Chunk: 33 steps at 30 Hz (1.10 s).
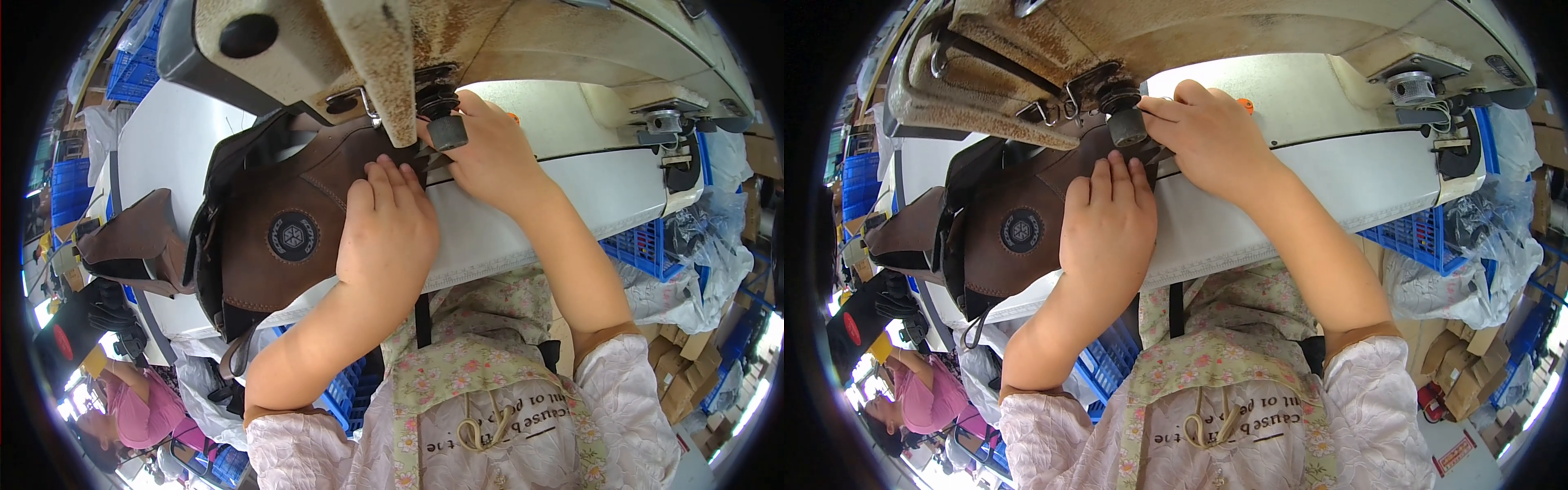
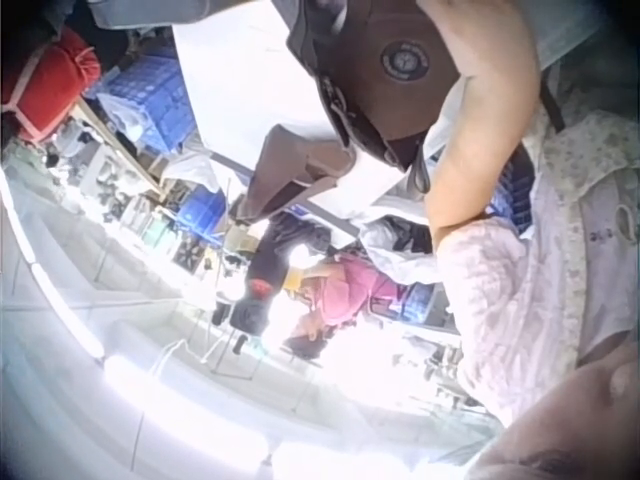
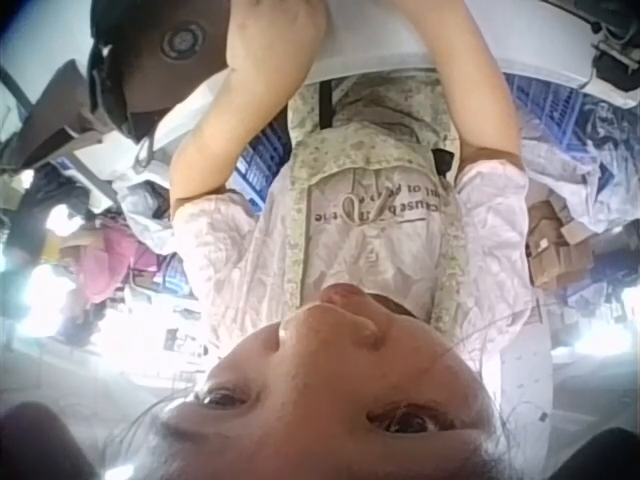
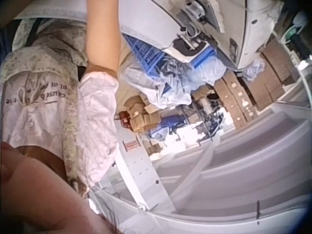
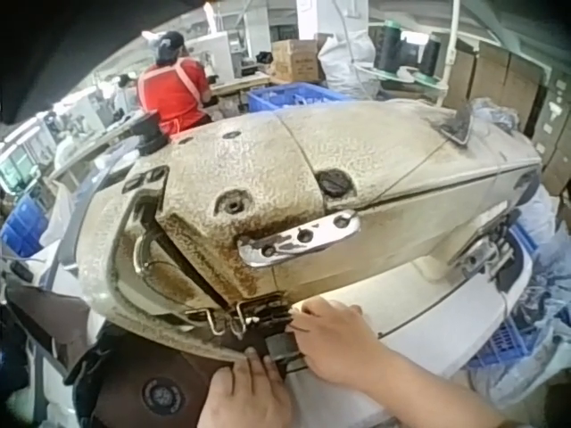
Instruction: The recorder is using a sewing machine to stitch together leather and fabric components of a shoe upper.
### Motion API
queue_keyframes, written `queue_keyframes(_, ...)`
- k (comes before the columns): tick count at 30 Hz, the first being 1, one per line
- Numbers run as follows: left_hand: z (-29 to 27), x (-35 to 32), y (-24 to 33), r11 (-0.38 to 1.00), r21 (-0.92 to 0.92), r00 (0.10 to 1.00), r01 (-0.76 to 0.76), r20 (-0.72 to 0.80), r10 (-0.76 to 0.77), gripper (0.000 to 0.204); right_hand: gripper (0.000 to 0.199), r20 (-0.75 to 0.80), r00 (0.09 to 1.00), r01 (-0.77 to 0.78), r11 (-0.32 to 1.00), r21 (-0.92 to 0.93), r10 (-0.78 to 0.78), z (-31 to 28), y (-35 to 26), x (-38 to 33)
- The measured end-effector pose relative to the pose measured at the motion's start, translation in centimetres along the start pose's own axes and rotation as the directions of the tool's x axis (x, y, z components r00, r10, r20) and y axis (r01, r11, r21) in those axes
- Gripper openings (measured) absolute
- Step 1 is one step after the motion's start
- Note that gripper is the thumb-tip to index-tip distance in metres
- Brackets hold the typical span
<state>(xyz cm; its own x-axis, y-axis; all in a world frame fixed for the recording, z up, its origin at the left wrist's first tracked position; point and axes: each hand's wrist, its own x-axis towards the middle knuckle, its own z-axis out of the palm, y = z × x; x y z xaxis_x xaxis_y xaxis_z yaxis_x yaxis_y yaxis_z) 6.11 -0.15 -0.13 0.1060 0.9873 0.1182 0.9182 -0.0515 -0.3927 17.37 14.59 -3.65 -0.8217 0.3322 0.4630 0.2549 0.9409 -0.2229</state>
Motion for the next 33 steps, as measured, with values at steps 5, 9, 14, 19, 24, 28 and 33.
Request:
queue_keyframes(5,-0.33,0.14,-0.12,1.000,0.001,0.999,-0.021,0.027,0.021,0.039,0.029,0.022,1.000,-0.017,1.000,0.020,0.017,-0.05,-0.02,0.10)
queue_keyframes(9,0.11,0.01,-0.03,1.000,0.003,1.000,-0.001,0.008,0.001,0.039,0.028,0.014,1.000,-0.005,1.000,0.017,0.005,0.07,0.04,0.10)
queue_keyframes(14,-0.08,0.11,-0.27,1.000,0.011,1.000,-0.013,0.008,0.013,0.038,0.028,0.002,1.000,-0.005,1.000,0.016,0.005,0.08,0.01,0.18)
queue_keyframes(19,-0.12,0.17,-0.25,1.000,-0.006,1.000,-0.022,0.009,0.022,0.039,0.028,0.010,1.000,0.000,1.000,0.020,0.000,0.00,0.22,0.11)
queue_keyframes(24,-0.13,0.23,-0.29,1.000,-0.012,1.000,-0.025,0.016,0.025,0.038,0.027,0.010,1.000,-0.007,0.999,0.036,0.006,0.12,0.27,0.08)
queue_keyframes(28,-0.07,0.23,-0.15,1.000,0.002,1.000,-0.022,0.007,0.022,0.038,0.024,0.035,0.999,-0.003,0.999,0.037,0.002,-0.18,0.15,0.09)
queue_keyframes(33,-0.20,0.34,-0.26,0.999,-0.019,0.999,-0.027,0.030,0.027,0.038,0.023,0.049,0.997,-0.059,0.994,0.090,0.055,-0.56,-0.02,0.34)
